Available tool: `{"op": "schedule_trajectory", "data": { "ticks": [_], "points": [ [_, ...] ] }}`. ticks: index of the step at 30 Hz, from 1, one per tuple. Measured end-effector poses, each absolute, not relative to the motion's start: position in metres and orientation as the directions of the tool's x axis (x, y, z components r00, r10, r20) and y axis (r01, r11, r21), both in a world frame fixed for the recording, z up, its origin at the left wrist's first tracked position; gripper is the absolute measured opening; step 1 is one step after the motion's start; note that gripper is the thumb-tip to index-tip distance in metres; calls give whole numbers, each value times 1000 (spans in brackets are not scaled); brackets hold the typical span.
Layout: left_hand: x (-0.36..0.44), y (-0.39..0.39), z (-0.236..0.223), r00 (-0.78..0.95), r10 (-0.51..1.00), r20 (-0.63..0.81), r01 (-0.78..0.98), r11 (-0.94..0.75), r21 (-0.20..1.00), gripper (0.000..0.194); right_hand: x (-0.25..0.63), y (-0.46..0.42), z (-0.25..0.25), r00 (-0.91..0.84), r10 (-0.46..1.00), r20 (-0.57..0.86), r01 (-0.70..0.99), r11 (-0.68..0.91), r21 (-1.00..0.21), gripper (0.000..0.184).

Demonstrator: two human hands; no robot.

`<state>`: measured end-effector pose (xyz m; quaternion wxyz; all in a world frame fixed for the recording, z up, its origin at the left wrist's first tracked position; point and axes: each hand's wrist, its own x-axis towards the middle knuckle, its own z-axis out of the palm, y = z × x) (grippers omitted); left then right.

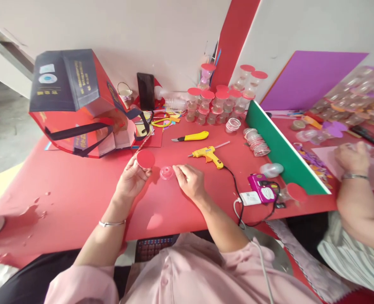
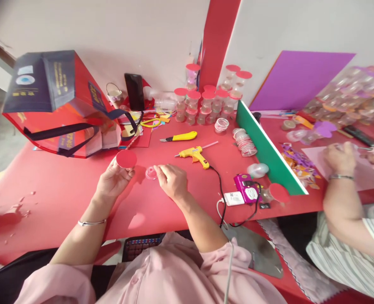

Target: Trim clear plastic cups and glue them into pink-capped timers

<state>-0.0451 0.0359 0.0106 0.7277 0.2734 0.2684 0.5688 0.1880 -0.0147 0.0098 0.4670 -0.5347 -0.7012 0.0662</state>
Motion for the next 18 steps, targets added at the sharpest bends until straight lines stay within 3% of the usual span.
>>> {"op": "schedule_trajectory", "data": {
  "ticks": [5, 18],
  "points": [
    [-46, 35, 13, 214, 973, -83, -698, 212, 684, 42, 200, -7, 9, 92, 796, 599, 719, 363, -593, 33],
    [-43, 26, 26, 194, 969, -154, -659, 245, 711, 32, 195, -9, 8, 33, 823, 567, 726, 369, -579, 33]
  ]
}}
